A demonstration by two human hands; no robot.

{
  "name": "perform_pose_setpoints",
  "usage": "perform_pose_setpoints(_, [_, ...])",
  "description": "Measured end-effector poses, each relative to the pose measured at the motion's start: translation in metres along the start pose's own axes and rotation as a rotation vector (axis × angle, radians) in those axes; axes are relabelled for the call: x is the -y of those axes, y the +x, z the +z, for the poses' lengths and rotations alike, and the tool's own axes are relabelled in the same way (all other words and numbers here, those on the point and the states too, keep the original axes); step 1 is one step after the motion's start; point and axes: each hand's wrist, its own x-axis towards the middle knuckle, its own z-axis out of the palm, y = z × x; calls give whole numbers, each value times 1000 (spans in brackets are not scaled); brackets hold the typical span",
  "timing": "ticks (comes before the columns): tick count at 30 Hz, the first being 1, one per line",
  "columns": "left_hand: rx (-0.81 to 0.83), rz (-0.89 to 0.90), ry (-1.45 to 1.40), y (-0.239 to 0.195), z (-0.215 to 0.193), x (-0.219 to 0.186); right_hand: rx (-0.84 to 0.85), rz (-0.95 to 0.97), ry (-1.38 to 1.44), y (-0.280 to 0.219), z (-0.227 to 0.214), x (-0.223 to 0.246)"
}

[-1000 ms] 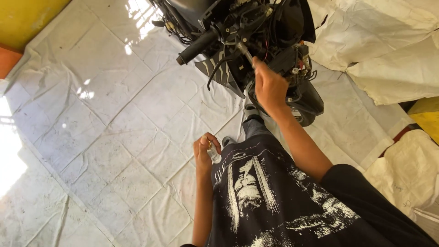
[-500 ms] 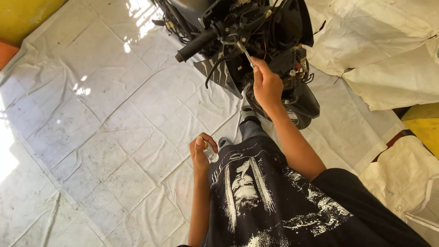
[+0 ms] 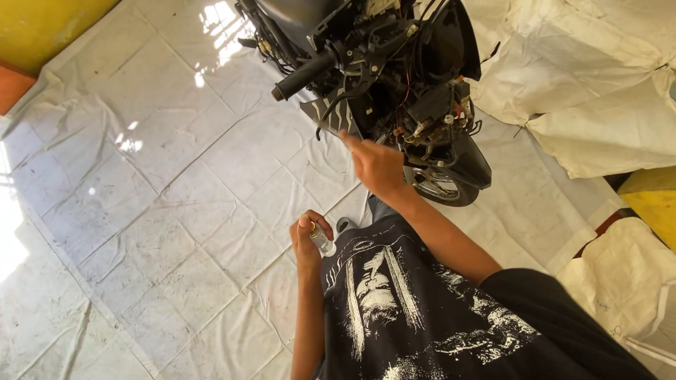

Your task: Cleaning and detailing internal components and wiring of a motorcycle using a spray bottle and a small tool.

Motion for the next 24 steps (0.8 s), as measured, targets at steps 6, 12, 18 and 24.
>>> perform_pose_setpoints(6, [36,8,7,-2,10,-8,-21,178,186,13,-3,6])
perform_pose_setpoints(12, [8,-18,-63,-2,12,-9,-69,235,151,19,-33,-20])
perform_pose_setpoints(18, [8,-33,-119,3,12,-12,-26,48,-203,7,-22,-42])
perform_pose_setpoints(24, [0,-61,-131,1,6,-3,-90,-118,-91,19,-29,-72])
